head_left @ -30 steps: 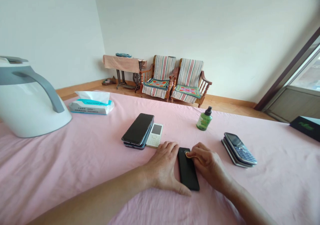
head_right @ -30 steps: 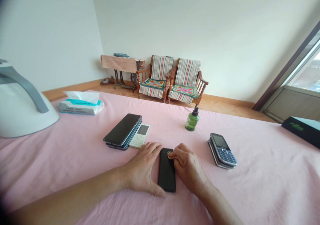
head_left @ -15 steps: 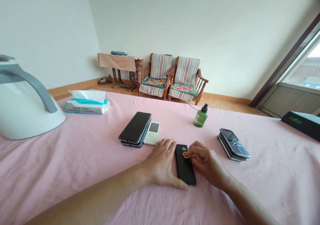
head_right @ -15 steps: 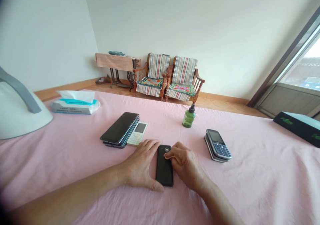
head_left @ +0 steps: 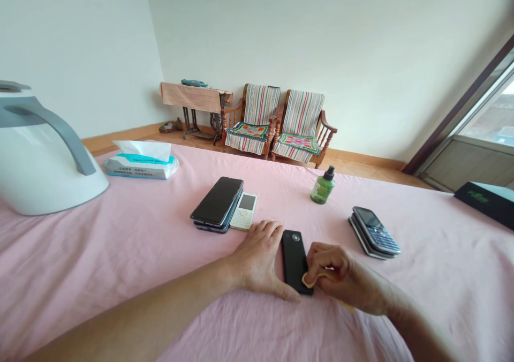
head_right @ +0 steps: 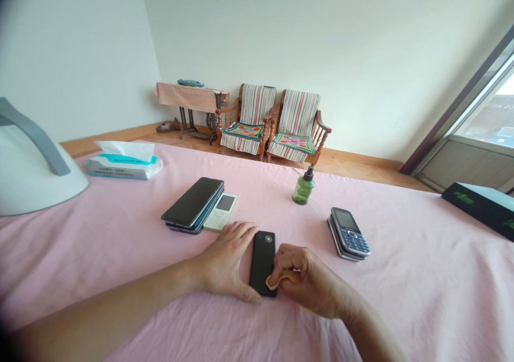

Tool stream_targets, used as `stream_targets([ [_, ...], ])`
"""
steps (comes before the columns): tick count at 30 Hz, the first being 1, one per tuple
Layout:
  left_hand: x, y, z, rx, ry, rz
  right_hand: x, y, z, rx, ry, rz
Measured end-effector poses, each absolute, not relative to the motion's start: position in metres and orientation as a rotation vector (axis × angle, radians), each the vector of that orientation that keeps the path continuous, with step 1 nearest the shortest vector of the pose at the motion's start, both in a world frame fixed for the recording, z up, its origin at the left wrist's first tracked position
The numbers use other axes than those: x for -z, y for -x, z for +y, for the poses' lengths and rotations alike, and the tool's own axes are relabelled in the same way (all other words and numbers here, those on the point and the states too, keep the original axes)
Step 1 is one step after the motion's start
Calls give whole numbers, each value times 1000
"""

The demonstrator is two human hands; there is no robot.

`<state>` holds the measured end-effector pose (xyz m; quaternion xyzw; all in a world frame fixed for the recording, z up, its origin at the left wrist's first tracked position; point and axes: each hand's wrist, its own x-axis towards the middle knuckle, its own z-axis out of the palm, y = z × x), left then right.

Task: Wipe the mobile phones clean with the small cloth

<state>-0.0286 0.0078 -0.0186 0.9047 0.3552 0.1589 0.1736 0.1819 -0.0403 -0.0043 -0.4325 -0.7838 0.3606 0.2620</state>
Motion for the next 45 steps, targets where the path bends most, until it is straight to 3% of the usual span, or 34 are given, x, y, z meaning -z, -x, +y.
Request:
stream_targets([
  [6,18,29,9,-437,-2583,999,16,-182,-26,-707,1239,-2024],
  [15,21,30,9,-488,-2559,984,-10,-180,-49,-1082,1135,-2175],
  [23,18,32,9,-438,-2571,986,21,-173,-18,-585,1235,-1969],
  [45,6,39,3,-339,-2430,930,32,-148,-37,-461,1128,-1861],
])
